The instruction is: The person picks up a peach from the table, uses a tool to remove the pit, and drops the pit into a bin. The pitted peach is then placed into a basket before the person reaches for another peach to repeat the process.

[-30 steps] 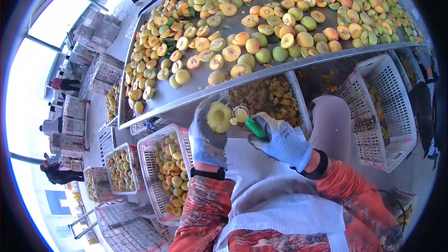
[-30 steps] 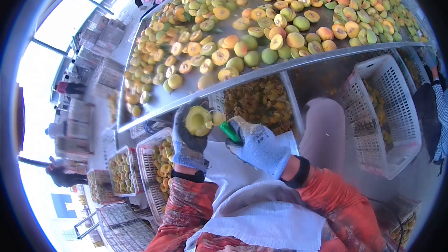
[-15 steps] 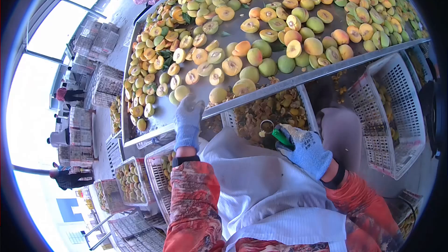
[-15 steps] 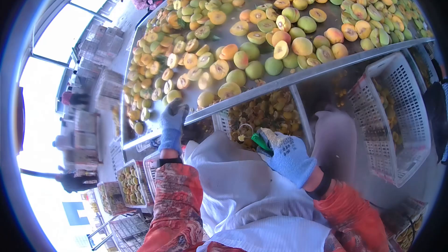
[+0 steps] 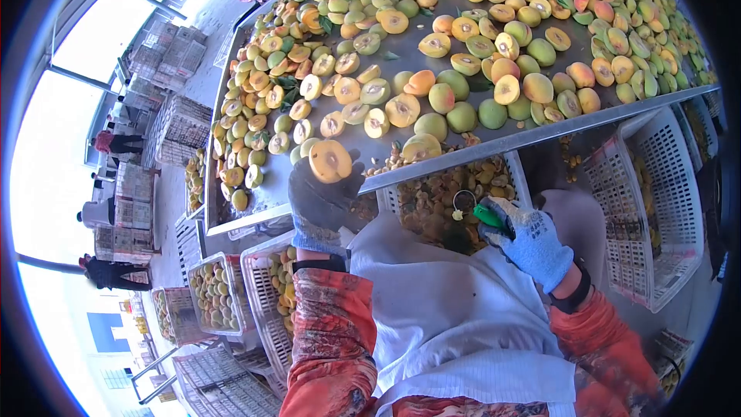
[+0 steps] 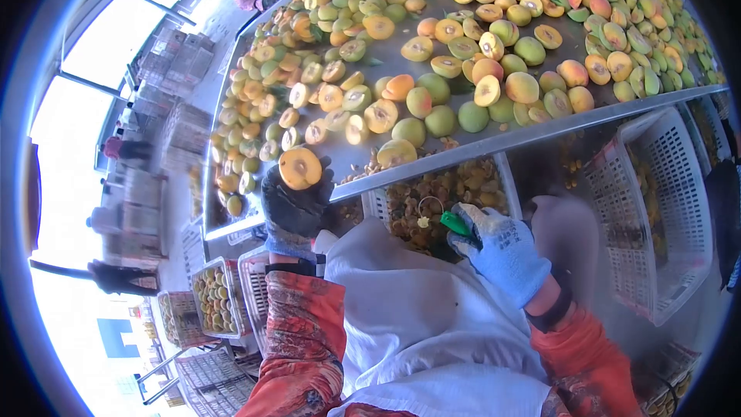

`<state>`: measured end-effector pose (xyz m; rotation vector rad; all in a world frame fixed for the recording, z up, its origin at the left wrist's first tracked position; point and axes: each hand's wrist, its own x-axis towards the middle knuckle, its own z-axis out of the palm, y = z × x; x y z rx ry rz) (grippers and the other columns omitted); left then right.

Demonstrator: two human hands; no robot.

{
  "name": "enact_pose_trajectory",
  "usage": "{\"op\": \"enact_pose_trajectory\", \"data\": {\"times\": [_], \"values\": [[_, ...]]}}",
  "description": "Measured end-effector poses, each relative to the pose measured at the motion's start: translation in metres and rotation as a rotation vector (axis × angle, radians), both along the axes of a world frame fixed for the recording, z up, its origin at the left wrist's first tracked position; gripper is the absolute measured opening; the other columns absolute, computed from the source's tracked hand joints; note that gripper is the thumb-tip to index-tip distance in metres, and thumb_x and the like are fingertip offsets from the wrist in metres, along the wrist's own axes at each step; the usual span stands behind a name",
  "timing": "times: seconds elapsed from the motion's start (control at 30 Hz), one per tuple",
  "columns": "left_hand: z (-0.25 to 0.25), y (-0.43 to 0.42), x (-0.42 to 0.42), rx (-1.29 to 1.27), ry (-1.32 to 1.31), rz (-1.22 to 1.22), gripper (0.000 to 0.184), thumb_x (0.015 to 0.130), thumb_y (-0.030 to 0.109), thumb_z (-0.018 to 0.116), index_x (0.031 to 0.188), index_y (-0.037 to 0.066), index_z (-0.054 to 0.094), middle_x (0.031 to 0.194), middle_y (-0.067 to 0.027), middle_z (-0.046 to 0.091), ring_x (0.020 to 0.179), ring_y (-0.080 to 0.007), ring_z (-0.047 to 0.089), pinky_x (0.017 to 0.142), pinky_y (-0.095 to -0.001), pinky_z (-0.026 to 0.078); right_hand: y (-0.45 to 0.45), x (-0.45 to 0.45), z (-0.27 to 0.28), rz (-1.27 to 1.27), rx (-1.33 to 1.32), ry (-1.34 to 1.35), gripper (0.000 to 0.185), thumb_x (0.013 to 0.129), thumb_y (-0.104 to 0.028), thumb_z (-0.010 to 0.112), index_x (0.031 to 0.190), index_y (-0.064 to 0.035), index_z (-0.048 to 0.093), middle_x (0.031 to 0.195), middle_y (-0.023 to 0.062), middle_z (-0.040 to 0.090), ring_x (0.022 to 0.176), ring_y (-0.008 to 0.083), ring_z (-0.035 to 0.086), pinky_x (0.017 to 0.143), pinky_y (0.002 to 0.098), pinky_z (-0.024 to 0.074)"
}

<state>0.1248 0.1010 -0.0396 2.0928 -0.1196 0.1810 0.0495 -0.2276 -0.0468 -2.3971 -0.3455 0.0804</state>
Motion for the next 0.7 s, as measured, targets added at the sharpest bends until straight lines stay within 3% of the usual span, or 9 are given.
{"op": "enact_pose_trajectory", "data": {"times": [0.1, 0.2, 0.23, 0.33, 0.4, 0.47, 0.5, 0.6, 0.7], "values": [[0.022, -0.021, -0.034, 0.145, -0.003, -0.151, 0.055, 0.088, 0.044, 0.042, 0.125, 0.002, 0.043, 0.113, -0.0226, 0.052, 0.090, -0.0400, 0.059, 0.075, -0.0495, 0.053, 0.023, -0.017, 0.005, 0.033, 0.399, -0.079, 0.036, 0.079, -0.024, 0.066, 0.105, -0.0006, 0.057, 0.083, 0.0181, 0.064, 0.074, 0.0326, 0.063, 0.064, 0.0375, 0.0500], [0.030, -0.052, -0.065, -1.376, 0.584, -0.086, 0.052, 0.080, 0.035, 0.064, 0.121, 0.007, 0.049, 0.092, -0.0108, 0.063, 0.085, -0.0283, 0.063, 0.071, -0.0393, 0.054, 0.035, -0.033, 0.018, 0.084, 0.281, 0.097, 0.035, 0.080, -0.016, 0.065, 0.110, -0.0016, 0.052, 0.087, 0.0120, 0.066, 0.079, 0.0297, 0.064, 0.068, 0.0354, 0.0498], [0.010, -0.050, -0.072, -1.302, 0.565, -0.031, 0.059, 0.088, 0.048, 0.045, 0.124, 0.002, 0.044, 0.107, -0.0221, 0.057, 0.088, -0.0365, 0.062, 0.064, -0.0454, 0.056, 0.038, -0.038, 0.024, 0.112, 0.267, 0.071, 0.034, 0.081, -0.018, 0.064, 0.108, -0.0017, 0.052, 0.082, 0.0147, 0.065, 0.075, 0.0315, 0.064, 0.065, 0.0365, 0.0497], [0.011, -0.085, -0.094, -1.275, 0.503, 0.200, 0.051, 0.088, 0.039, 0.053, 0.123, 0.004, 0.044, 0.095, -0.0145, 0.061, 0.075, -0.0304, 0.064, 0.067, -0.0414, 0.056, 0.045, -0.049, 0.035, 0.202, 0.131, 0.036, 0.034, 0.081, -0.023, 0.064, 0.105, -0.0011, 0.053, 0.077, 0.0175, 0.063, 0.069, 0.0332, 0.063, 0.060, 0.0369, 0.0496], [0.017, -0.090, -0.109, -1.367, 0.597, 0.068, 0.042, 0.086, 0.024, 0.058, 0.120, 0.002, 0.048, 0.094, -0.0132, 0.063, 0.073, -0.0271, 0.065, 0.067, -0.0383, 0.056, 0.047, -0.055, 0.036, 0.203, 0.127, -0.080, 0.037, 0.081, -0.026, 0.065, 0.104, 0.0001, 0.053, 0.073, 0.0191, 0.061, 0.065, 0.0335, 0.062, 0.056, 0.0369, 0.0488], [0.028, -0.098, -0.122, -0.703, 0.393, 0.012, 0.034, 0.081, 0.009, 0.061, 0.113, 0.001, 0.054, 0.091, -0.0113, 0.065, 0.075, -0.0213, 0.065, 0.064, -0.0329, 0.055, 0.048, -0.057, 0.039, 0.215, 0.038, -0.027, 0.039, 0.080, -0.027, 0.065, 0.104, 0.0011, 0.053, 0.071, 0.0191, 0.061, 0.062, 0.0331, 0.062, 0.054, 0.0368, 0.0481], [0.037, -0.102, -0.126, -0.500, 0.358, -0.034, 0.047, 0.090, 0.035, 0.048, 0.114, -0.005, 0.052, 0.096, -0.0163, 0.063, 0.074, -0.0229, 0.065, 0.051, -0.0284, 0.053, 0.047, -0.060, 0.036, 0.222, 0.037, -0.026, 0.039, 0.080, -0.027, 0.065, 0.104, 0.0011, 0.053, 0.071, 0.0191, 0.061, 0.062, 0.0331, 0.062, 0.054, 0.0368, 0.0481], [0.026, -0.104, -0.132, -0.355, 0.186, 0.036, 0.046, 0.091, 0.036, 0.048, 0.110, -0.005, 0.055, 0.094, -0.0152, 0.064, 0.074, -0.0207, 0.065, 0.046, -0.0259, 0.051, 0.047, -0.066, 0.028, 0.187, 0.119, -0.218, 0.038, 0.082, -0.038, 0.061, 0.098, -0.0035, 0.060, 0.064, 0.0143, 0.061, 0.055, 0.0295, 0.061, 0.050, 0.0365, 0.0480], [0.050, -0.110, -0.138, -0.864, 0.463, 0.044, 0.040, 0.089, 0.030, 0.049, 0.106, -0.005, 0.058, 0.094, -0.0143, 0.064, 0.072, -0.0181, 0.065, 0.044, -0.0237, 0.049, 0.043, -0.070, 0.033, 0.191, 0.098, -0.181, 0.038, 0.082, -0.038, 0.060, 0.098, -0.0036, 0.060, 0.065, 0.0147, 0.061, 0.054, 0.0297, 0.061, 0.050, 0.0361, 0.0480]]}}
